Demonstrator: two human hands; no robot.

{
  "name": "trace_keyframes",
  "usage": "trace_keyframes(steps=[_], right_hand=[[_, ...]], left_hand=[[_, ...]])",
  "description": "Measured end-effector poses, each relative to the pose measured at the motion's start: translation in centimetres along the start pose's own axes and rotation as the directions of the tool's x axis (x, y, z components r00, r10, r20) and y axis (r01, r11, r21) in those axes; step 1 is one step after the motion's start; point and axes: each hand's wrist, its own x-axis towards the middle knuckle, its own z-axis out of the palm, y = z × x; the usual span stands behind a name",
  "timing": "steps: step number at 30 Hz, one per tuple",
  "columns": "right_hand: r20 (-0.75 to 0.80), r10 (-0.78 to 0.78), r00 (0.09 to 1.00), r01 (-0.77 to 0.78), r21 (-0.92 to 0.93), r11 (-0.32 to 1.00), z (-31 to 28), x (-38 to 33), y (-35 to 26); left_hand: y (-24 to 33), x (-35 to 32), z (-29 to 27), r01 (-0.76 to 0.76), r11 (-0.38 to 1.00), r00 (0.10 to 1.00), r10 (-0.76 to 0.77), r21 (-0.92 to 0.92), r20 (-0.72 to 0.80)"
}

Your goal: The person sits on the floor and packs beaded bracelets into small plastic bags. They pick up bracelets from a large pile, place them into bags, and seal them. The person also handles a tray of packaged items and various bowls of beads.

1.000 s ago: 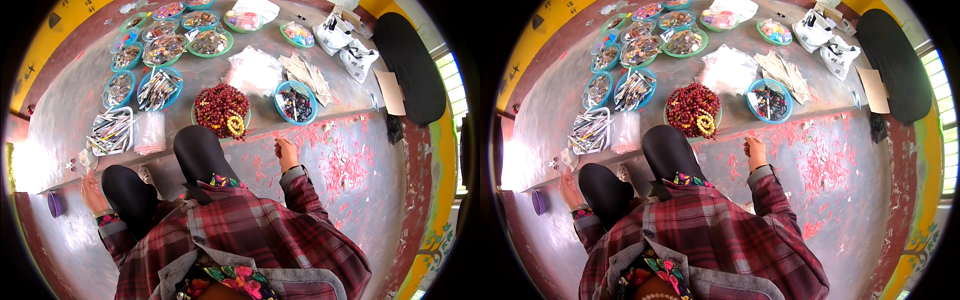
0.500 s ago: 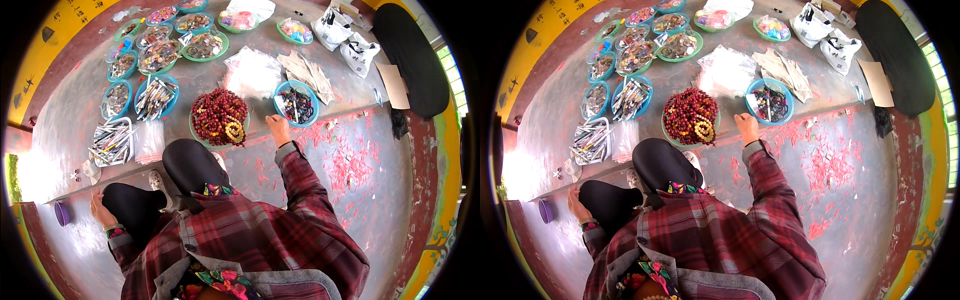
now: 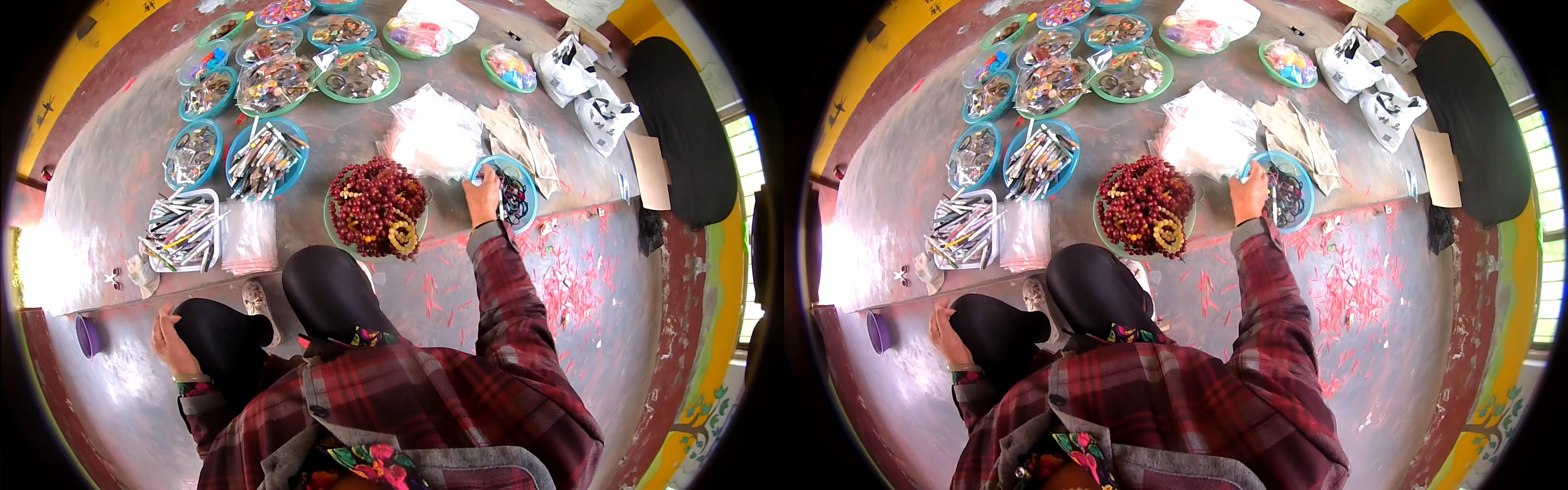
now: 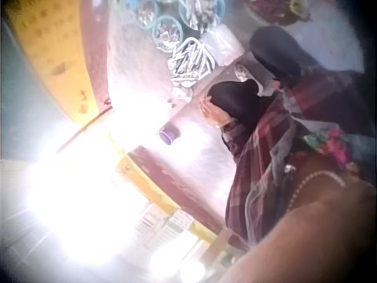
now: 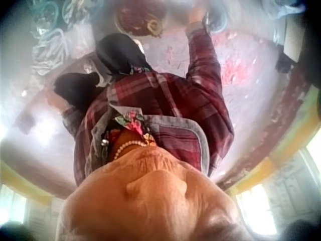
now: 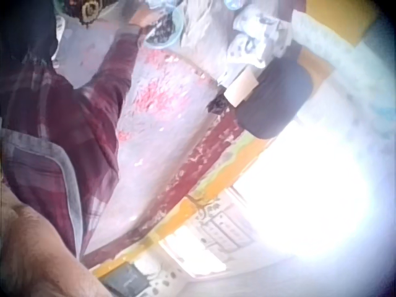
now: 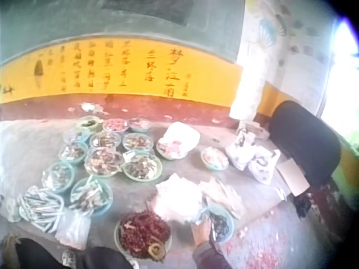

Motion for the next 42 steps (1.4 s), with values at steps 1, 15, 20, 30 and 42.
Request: trace_keyframes(steps=[1, 15, 20, 30, 42], right_hand=[[-0.002, -0.025, 1.0, 0.024, -0.017, 1.0, 0.1, 1.2, -0.1], [0.085, 0.02, 0.996, 0.03, -0.548, 0.836, 6.3, 8.6, -5.3], [0.3, 0.148, 0.942, 0.059, -0.584, 0.809, 7.9, 13.3, 6.7], [0.394, 0.092, 0.915, -0.28, 0.454, 0.846, -0.2, 9.8, -5.8], [0.684, -0.462, 0.565, -0.315, 0.696, 0.645, -6.4, -7.0, -26.9]], left_hand=[[0.4, 0.1, 0.2, -0.004, 1.0, 1.0, 0.004, 0.018, 0.008], [2.3, -0.1, 1.3, 0.006, 0.981, 1.0, -0.006, 0.193, 0.002], [2.3, 0.9, 1.8, 0.046, 0.99, 0.998, -0.052, 0.13, 0.044], [3.2, -0.4, 2.6, -0.002, 0.998, 0.995, -0.005, 0.07, 0.1], [5.6, -3.3, 4.1, -0.206, 0.932, 0.916, 0.291, -0.299, 0.276]])
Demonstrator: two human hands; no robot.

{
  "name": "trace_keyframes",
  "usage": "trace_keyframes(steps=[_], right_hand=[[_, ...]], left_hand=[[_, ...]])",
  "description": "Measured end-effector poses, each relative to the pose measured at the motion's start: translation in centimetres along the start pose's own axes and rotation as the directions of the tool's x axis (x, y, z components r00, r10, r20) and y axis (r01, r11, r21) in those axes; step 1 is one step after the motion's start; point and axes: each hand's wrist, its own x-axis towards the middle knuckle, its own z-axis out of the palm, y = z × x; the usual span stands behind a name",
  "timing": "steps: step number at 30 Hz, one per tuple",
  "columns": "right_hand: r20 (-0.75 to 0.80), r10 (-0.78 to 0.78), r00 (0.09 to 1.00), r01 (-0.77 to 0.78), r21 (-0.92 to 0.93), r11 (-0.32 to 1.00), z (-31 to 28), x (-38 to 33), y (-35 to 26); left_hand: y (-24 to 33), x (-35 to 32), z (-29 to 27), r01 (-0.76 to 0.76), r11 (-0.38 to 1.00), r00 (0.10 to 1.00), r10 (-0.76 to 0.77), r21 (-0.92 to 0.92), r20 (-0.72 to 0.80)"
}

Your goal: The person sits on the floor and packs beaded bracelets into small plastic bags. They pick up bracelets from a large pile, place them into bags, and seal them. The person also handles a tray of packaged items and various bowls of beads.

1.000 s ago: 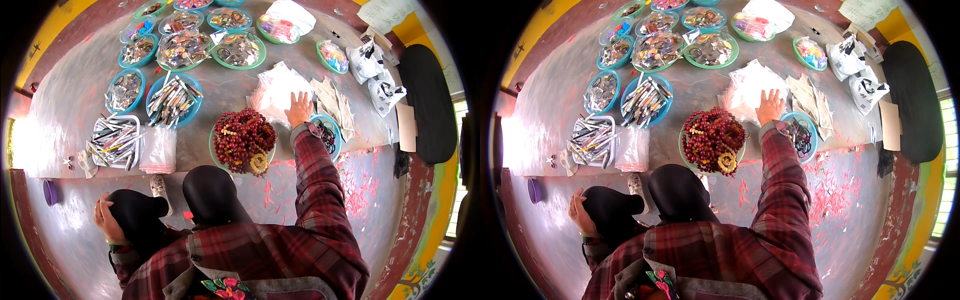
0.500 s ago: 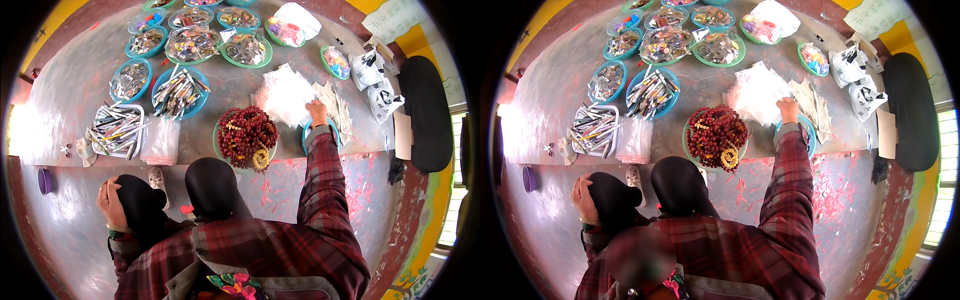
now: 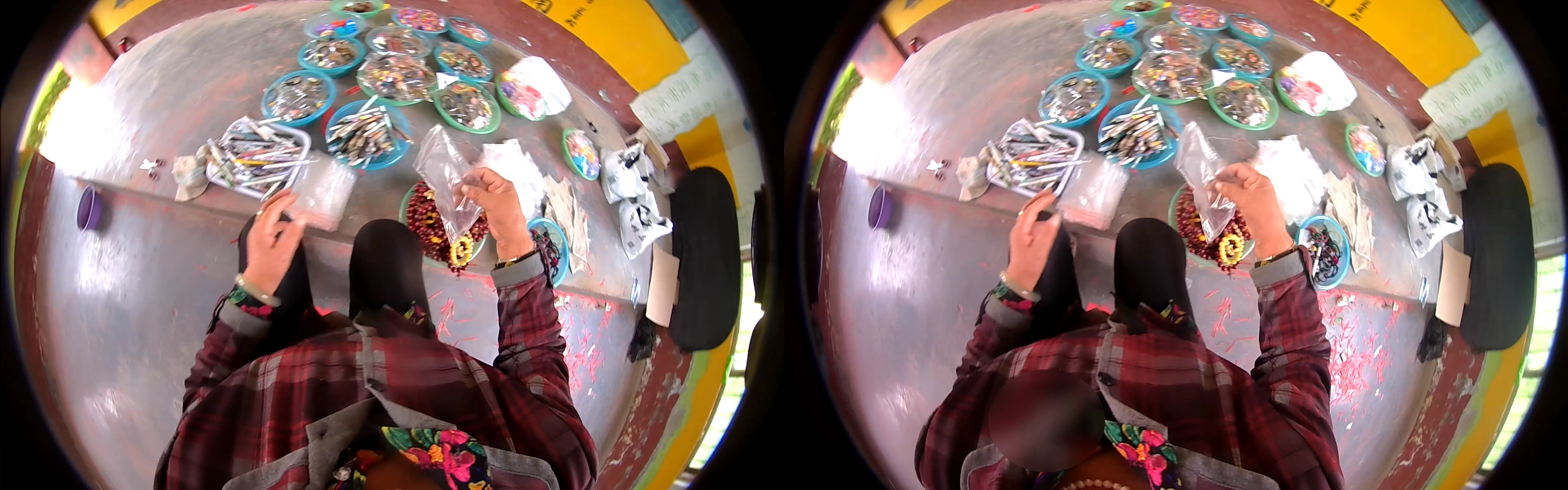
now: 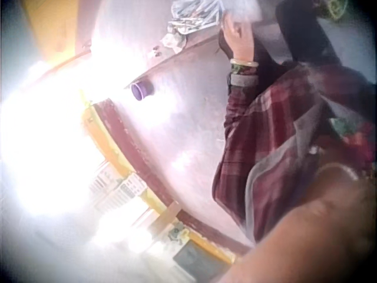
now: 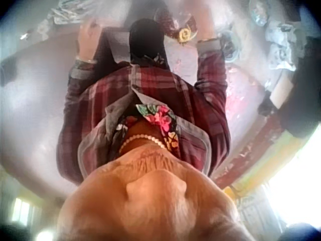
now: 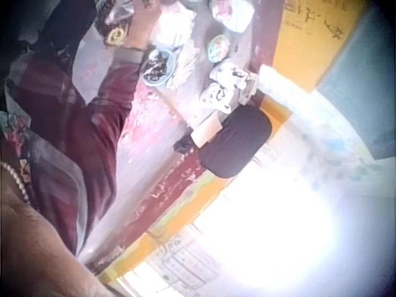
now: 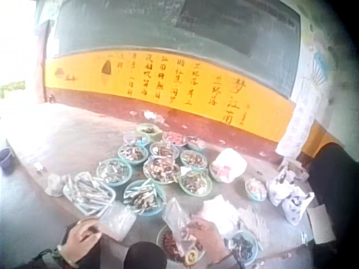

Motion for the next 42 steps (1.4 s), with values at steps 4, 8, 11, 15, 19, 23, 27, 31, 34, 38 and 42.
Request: trace_keyframes(steps=[4, 8, 11, 15, 19, 23, 27, 31, 34, 38, 42], right_hand=[[0.355, -0.274, 0.894, 0.437, -0.555, 0.707, 8.3, -2.5, -1.6], [0.595, -0.414, 0.688, 0.724, -0.6, 0.341, 14.1, -4.5, -1.9], [0.641, -0.397, 0.657, 0.753, -0.582, 0.308, 15.7, -5.1, -2.0], [0.476, -0.505, 0.72, 0.691, -0.562, 0.455, 15.9, -6.0, -2.9], [0.167, -0.263, 0.95, 0.298, -0.241, 0.923, 14.3, -6.2, -1.2], [0.149, -0.119, 0.982, 0.122, -0.008, 0.993, 13.7, -6.5, -2.0], [0.172, -0.013, 0.985, 0.017, -0.021, 1.0, 13.2, -6.6, -1.6], [0.192, -0.074, 0.979, 0.088, -0.065, 0.994, 13.9, -6.8, -1.6], [0.212, -0.077, 0.974, 0.105, -0.125, 0.987, 14.7, -6.9, -1.4], [0.214, -0.077, 0.974, 0.1, -0.099, 0.99, 15.6, -7.1, -1.6], [0.18, -0.097, 0.979, 0.099, 0.001, 0.995, 15.4, -7.0, -1.2]], left_hand=[[4.9, -1.2, -0.2, -0.206, 0.965, 0.967, 0.176, 0.16, 0.184], [7.7, -2.7, -0.1, -0.337, 0.922, 0.903, 0.259, 0.19, 0.343], [7.0, -3.4, 0.4, -0.281, 0.947, 0.921, 0.223, 0.152, 0.319], [6.4, -3.8, -0.4, -0.117, 0.97, 0.94, 0.04, 0.211, 0.338], [6.2, -3.8, -0.5, 0.243, 0.968, 0.916, -0.21, -0.057, 0.341], [5.6, -3.9, -0.4, 0.487, 0.748, 0.862, -0.328, -0.451, 0.387], [5.0, -3.8, -0.9, 0.566, 0.606, 0.822, -0.365, -0.559, 0.436], [6.9, -3.1, -1.7, 0.466, 0.748, 0.878, -0.322, -0.472, 0.355], [7.7, -2.4, -2.5, 0.405, 0.814, 0.888, -0.243, -0.416, 0.39], [6.6, -2.5, -2.4, 0.425, 0.78, 0.897, -0.295, -0.46, 0.329], [6.3, -2.7, -2.5, 0.456, 0.675, 0.89, -0.359, -0.58, 0.282]])
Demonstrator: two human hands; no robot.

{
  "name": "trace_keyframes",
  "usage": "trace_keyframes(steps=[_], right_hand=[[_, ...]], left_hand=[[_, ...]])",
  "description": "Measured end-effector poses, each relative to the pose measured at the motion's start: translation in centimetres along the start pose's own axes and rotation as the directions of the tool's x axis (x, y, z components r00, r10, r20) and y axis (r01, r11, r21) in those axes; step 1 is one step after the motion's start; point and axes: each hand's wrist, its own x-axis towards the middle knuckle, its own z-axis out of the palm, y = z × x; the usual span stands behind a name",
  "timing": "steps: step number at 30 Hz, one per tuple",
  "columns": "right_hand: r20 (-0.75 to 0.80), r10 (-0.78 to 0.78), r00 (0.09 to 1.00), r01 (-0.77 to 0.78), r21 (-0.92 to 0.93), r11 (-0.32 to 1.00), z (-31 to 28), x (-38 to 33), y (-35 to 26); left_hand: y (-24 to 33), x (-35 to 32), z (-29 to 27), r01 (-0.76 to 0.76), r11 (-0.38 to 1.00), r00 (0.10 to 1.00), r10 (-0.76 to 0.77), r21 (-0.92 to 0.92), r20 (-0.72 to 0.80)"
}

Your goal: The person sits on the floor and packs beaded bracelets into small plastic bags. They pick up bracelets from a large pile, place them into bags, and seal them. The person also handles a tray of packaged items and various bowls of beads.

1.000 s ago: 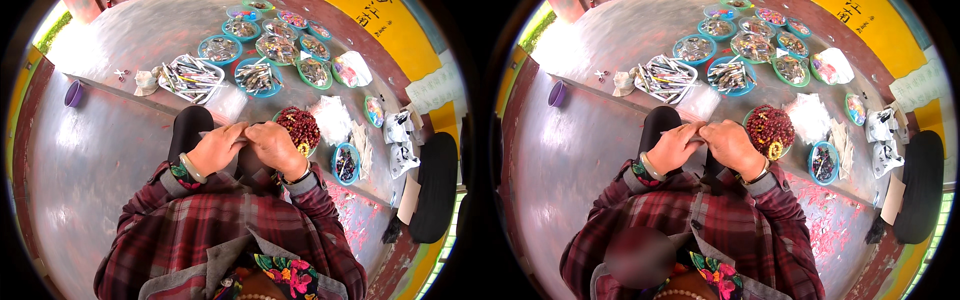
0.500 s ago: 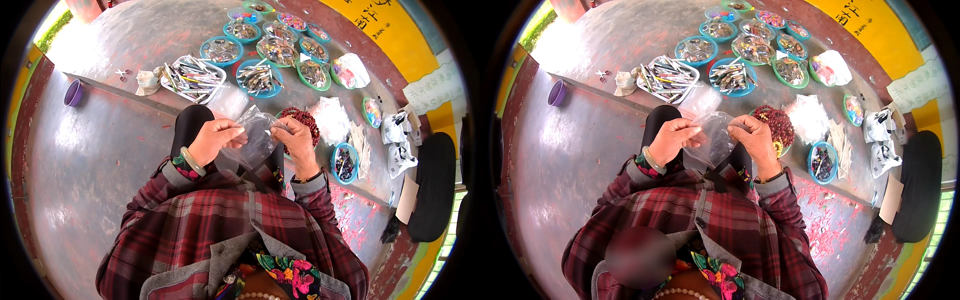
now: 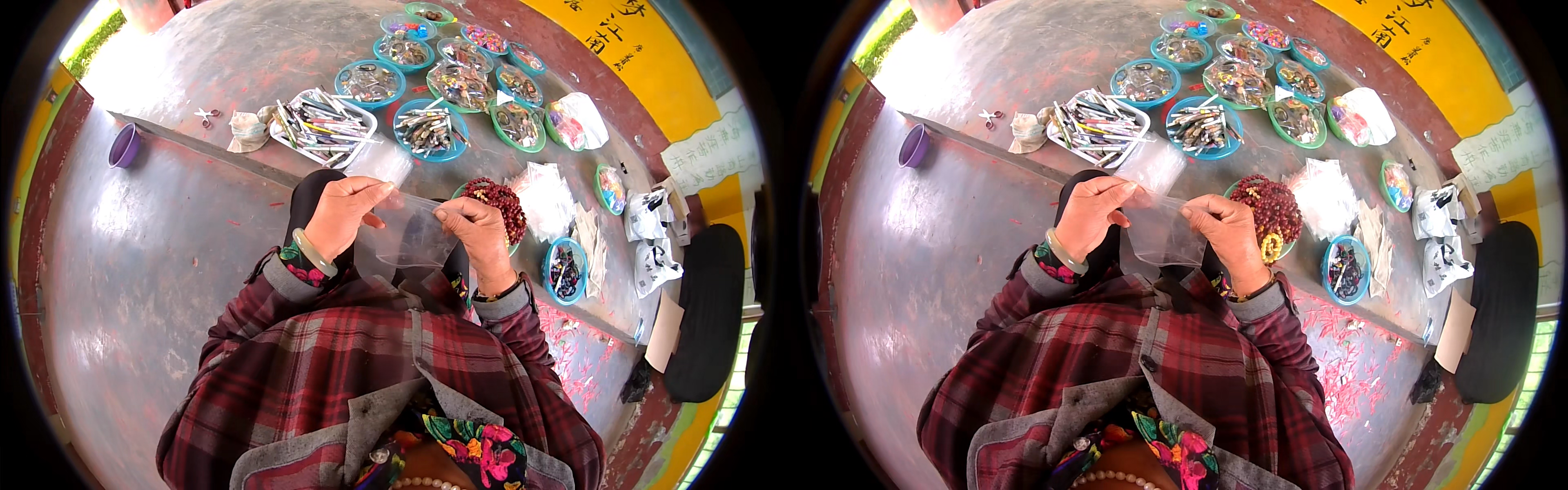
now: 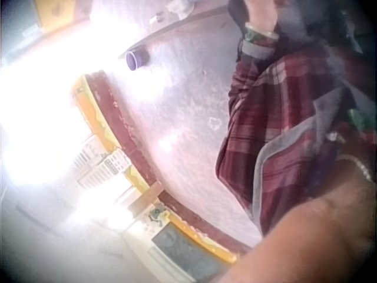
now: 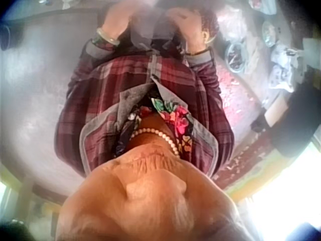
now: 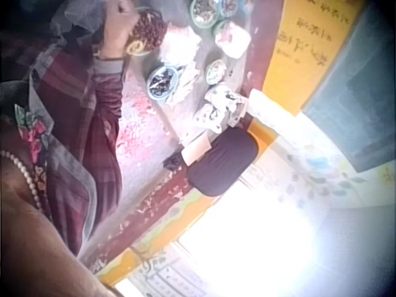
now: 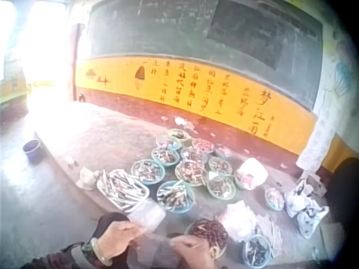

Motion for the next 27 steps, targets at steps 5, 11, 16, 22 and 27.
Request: trace_keyframes(steps=[5, 11, 16, 22, 27], right_hand=[[-0.025, -0.042, 0.999, 0.042, 0.007, 0.999, 0.3, 0.0, 0.4], [-0.12, -0.027, 0.992, 0.04, 0.101, 0.994, 0.4, 0.4, 0.3], [-0.298, -0.015, 0.954, 0.09, 0.239, 0.967, 0.8, 1.4, 0.6], [-0.42, -0.032, 0.907, 0.054, 0.04, 0.998, -0.3, 1.5, 2.1], [-0.507, -0.037, 0.861, 0.025, -0.03, 0.999, -0.8, 1.8, 2.9]], left_hand=[[-0.3, -0.2, 0.3, -0.014, 0.991, 0.999, 0.009, -0.13, -0.044], [0.1, -0.3, 0.0, 0.037, 0.972, 0.999, -0.038, -0.232, 0.002], [-1.7, 0.4, -1.2, 0.198, 0.98, 0.968, -0.198, 0.012, 0.155], [-3.3, 0.3, 0.0, 0.295, 0.955, 0.943, -0.291, 0.0, 0.161], [-3.9, 0.3, 0.5, 0.288, 0.957, 0.942, -0.281, -0.012, 0.185]])
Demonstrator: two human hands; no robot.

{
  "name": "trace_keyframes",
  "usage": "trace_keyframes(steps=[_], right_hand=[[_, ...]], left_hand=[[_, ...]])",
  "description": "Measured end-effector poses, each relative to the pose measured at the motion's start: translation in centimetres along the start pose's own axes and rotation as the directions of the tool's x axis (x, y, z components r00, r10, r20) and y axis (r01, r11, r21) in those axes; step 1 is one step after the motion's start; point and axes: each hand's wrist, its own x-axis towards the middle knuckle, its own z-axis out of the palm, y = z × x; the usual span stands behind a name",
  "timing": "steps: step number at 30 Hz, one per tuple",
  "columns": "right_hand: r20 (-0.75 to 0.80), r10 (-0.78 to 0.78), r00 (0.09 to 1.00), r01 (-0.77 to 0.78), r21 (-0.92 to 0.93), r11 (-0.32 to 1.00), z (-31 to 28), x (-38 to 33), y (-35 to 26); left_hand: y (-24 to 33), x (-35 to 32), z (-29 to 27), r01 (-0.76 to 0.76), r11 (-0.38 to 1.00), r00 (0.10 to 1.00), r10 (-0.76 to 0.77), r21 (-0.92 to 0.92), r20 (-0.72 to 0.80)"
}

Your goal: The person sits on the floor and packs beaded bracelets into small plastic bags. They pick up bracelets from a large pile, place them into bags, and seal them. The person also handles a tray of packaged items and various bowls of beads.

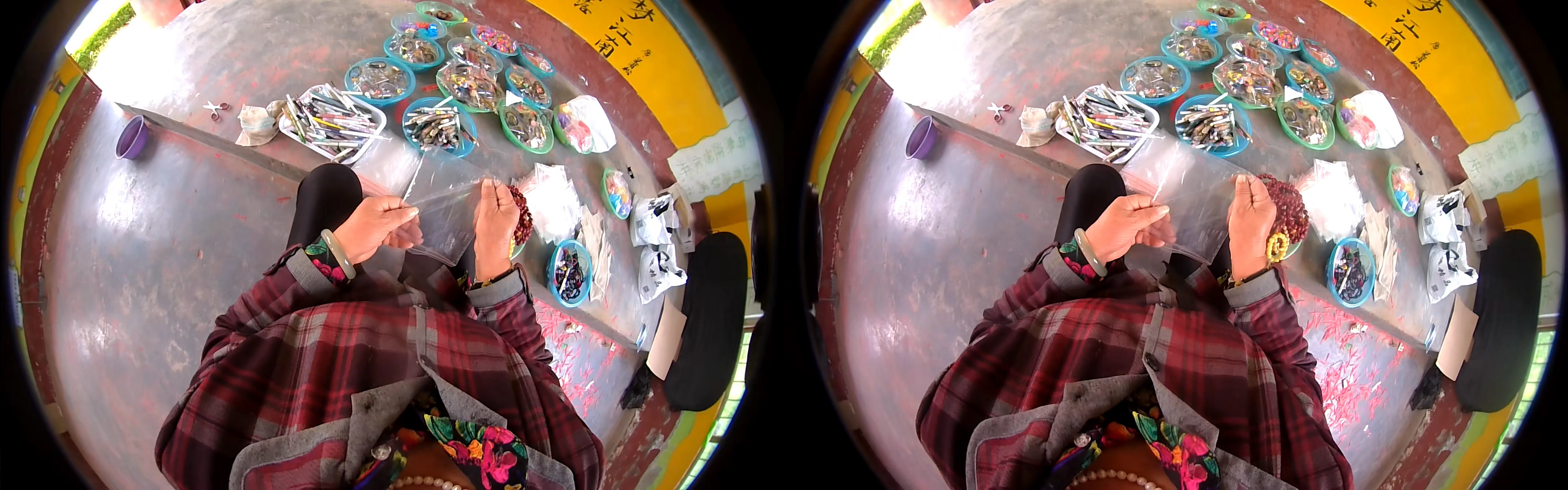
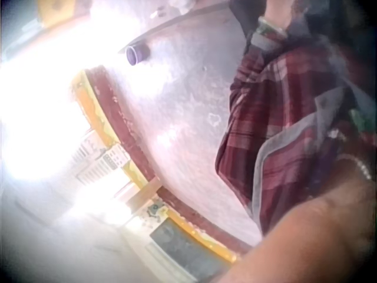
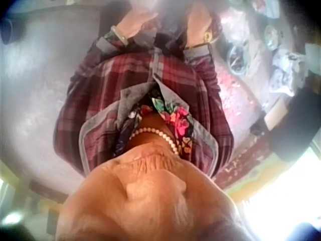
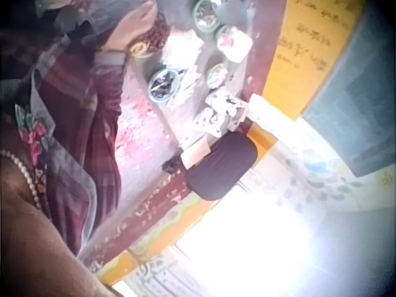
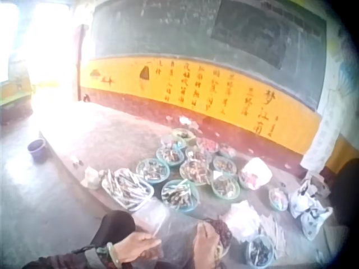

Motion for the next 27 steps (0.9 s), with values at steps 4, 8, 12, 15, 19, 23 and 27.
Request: trace_keyframes(steps=[4, 8, 12, 15, 19, 23, 27], right_hand=[[-0.002, -0.057, 0.998, 0.057, -0.055, 0.997, -0.7, 1.2, 1.3], [-0.023, -0.028, 0.999, 0.028, 0.022, 0.999, -0.9, 1.1, 0.9], [0.117, -0.15, 0.982, 0.159, -0.07, 0.985, -2.2, 0.8, 1.4], [0.353, -0.229, 0.907, 0.323, -0.235, 0.917, -2.0, -1.3, 0.7], [0.532, -0.473, 0.703, 0.708, -0.455, 0.54, -0.1, -3.2, -0.5], [0.508, -0.676, 0.534, 0.844, -0.377, 0.382, 0.4, -2.8, 0.8], [0.541, -0.582, 0.608, 0.79, -0.338, 0.511, 0.0, -3.0, 1.9]], left_hand=[[0.5, -0.2, 0.4, 0.035, 0.995, 0.999, -0.032, 0.098, -0.031], [0.8, -0.1, 0.0, 0.025, 0.996, 0.995, -0.017, 0.085, -0.093], [0.5, 0.3, -2.0, -0.049, 0.982, 0.986, 0.018, -0.18, -0.168], [0.2, 0.5, -3.0, -0.051, 0.93, 0.987, -0.01, -0.365, -0.162], [-0.1, 0.5, -2.9, -0.03, 0.887, 0.988, -0.042, -0.462, -0.145], [-1.5, 1.0, -4.3, 0.006, 0.875, 0.999, -0.03, -0.484, -0.042], [-1.2, 0.5, -4.1, 0.041, 0.88, 0.988, -0.105, -0.473, -0.111]])
